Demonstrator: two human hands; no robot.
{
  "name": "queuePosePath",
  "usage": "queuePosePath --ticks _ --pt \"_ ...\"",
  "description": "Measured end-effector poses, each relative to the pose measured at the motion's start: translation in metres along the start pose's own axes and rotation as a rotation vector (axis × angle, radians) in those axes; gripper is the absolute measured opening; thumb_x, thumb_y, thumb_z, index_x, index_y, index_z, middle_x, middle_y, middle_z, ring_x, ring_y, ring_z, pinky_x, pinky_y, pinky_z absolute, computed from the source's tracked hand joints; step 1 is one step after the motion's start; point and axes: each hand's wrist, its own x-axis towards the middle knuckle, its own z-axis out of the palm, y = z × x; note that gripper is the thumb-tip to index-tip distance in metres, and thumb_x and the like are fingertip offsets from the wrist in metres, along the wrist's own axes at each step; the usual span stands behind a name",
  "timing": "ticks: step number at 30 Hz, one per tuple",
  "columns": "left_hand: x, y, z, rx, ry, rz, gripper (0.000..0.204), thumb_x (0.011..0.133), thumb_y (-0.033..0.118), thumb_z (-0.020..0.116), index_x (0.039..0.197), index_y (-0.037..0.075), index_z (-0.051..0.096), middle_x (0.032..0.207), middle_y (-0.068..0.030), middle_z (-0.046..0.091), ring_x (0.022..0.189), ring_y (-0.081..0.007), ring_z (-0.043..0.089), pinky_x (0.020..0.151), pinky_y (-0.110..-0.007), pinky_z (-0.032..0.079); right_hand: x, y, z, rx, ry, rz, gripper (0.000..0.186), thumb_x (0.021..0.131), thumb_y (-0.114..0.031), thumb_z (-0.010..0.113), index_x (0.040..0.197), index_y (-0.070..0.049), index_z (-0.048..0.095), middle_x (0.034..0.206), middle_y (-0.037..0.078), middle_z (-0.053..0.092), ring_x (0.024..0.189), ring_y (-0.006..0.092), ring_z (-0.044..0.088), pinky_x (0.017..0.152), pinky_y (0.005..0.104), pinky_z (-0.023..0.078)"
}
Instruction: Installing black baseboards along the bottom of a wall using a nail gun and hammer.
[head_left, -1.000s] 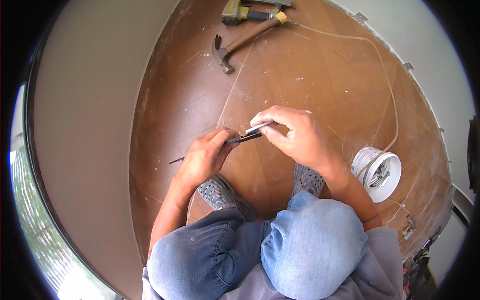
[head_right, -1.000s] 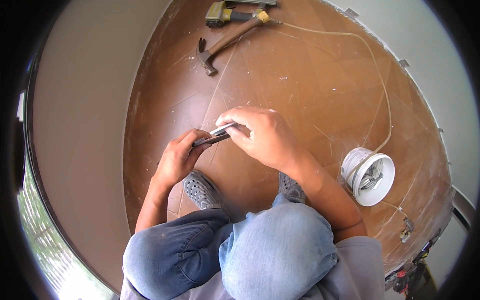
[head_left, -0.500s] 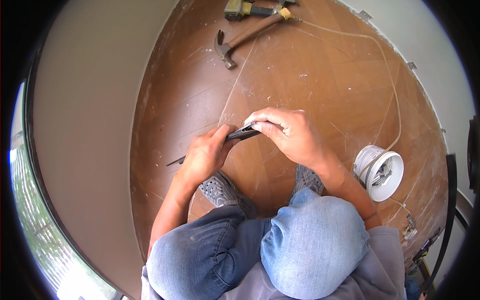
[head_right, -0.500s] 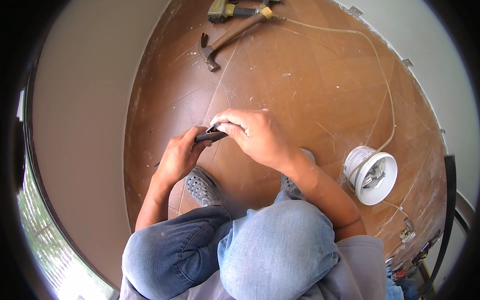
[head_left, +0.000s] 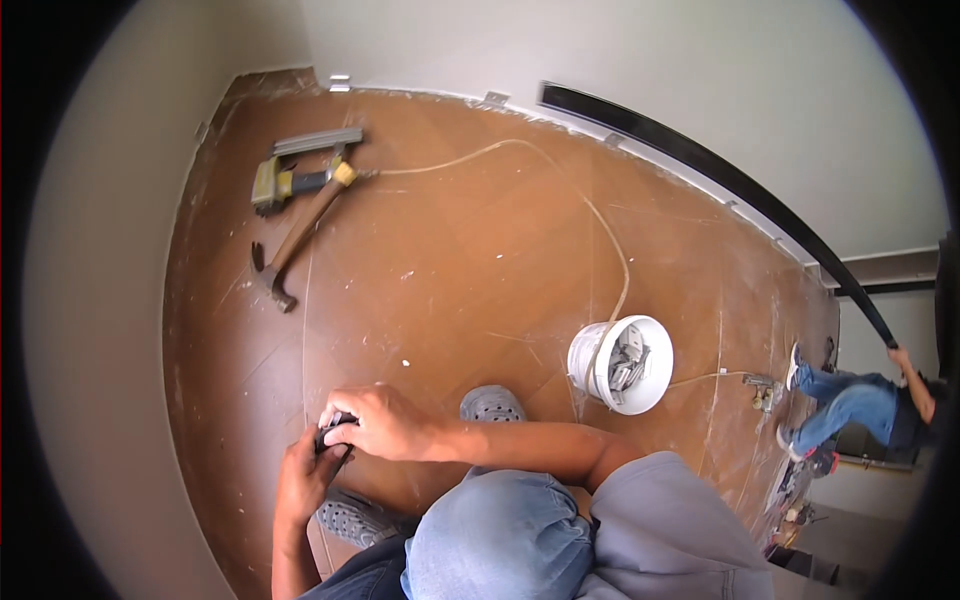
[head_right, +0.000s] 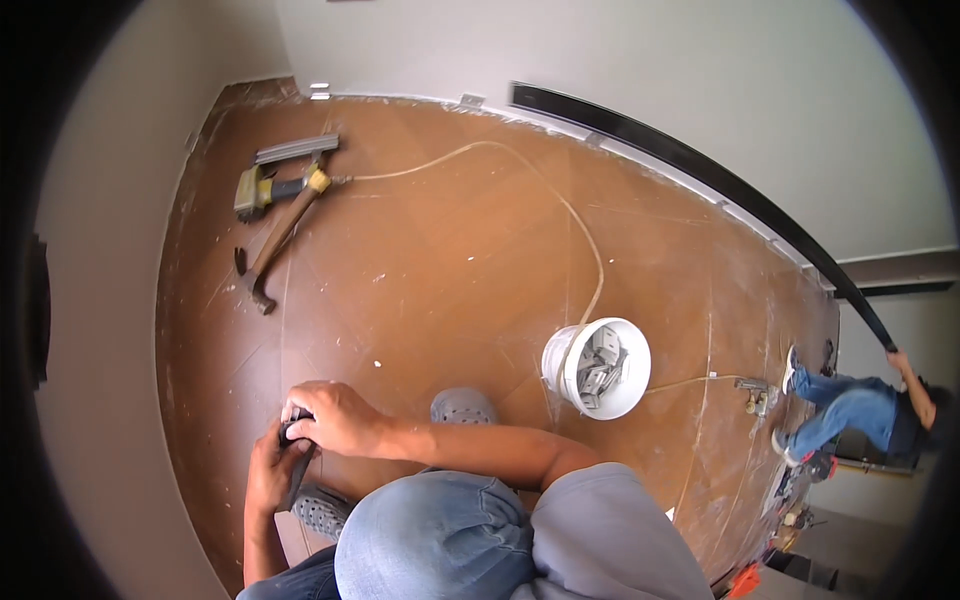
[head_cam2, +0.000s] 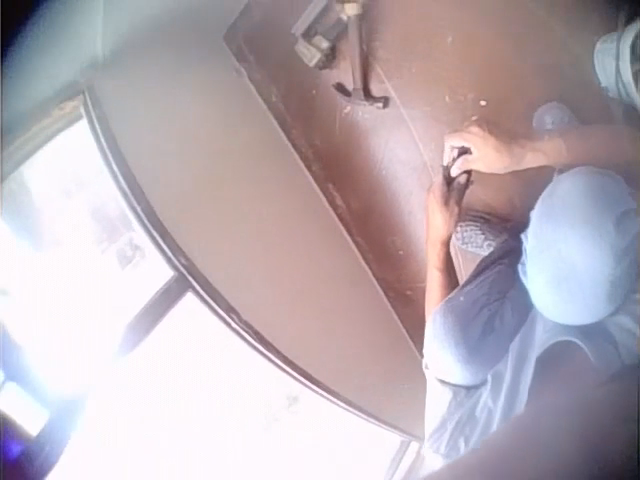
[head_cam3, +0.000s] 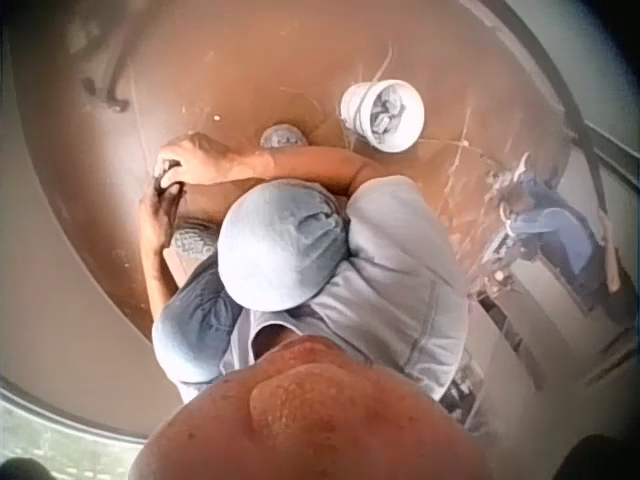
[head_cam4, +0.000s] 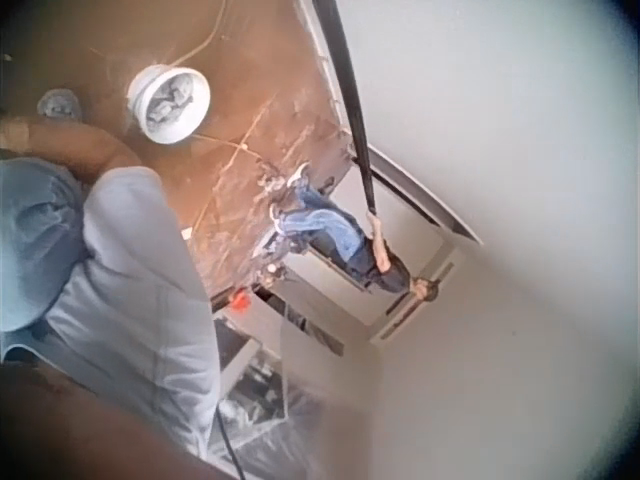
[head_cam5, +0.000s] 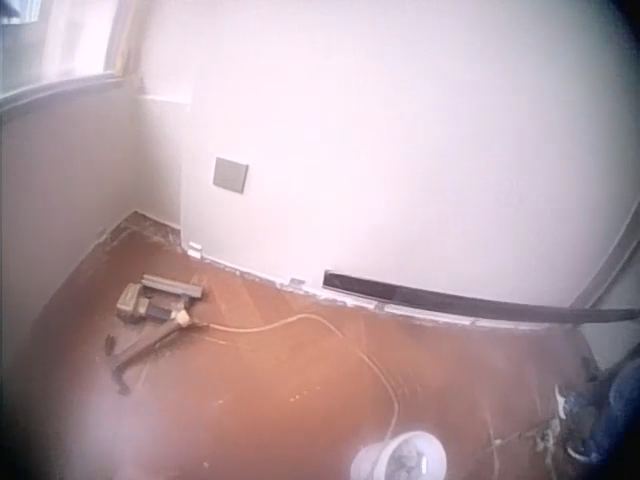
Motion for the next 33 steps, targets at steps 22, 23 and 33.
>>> queuePosePath --ticks 22,23,33 --pt "-0.038 -0.126 -0.050 -0.025 0.262 -0.245 0.026 0.090 0.021 0.075 0.103 0.000 0.064 0.083 -0.0150 0.069 0.076 -0.0203 0.064 0.074 -0.037 0.051 0.115 0.085 -0.005 -0.247 -0.098 0.076 0.053 0.089 -0.020 0.076 0.133 0.000 0.054 0.124 0.017 0.066 0.117 0.0270 0.064 0.097 0.0399 0.053" --pt "-0.048 -0.134 -0.054 0.027 0.342 -0.168 0.022 0.090 0.017 0.073 0.100 -0.001 0.063 0.084 -0.0149 0.069 0.075 -0.0187 0.063 0.073 -0.035 0.050 0.140 0.094 -0.009 -0.516 -0.079 -0.099 0.056 0.089 -0.021 0.074 0.136 -0.001 0.052 0.130 0.018 0.062 0.125 0.0322 0.057 0.102 0.0431 0.049" --pt "-0.090 -0.175 -0.098 0.129 0.619 -0.139 0.021 0.092 0.015 0.069 0.100 -0.003 0.060 0.083 -0.0177 0.065 0.077 -0.0200 0.059 0.074 -0.038 0.049 0.238 0.147 0.018 -1.319 -0.233 -0.454 0.052 0.091 -0.011 0.056 0.141 0.003 0.050 0.123 0.017 0.063 0.119 0.0316 0.058 0.101 0.0438 0.048"
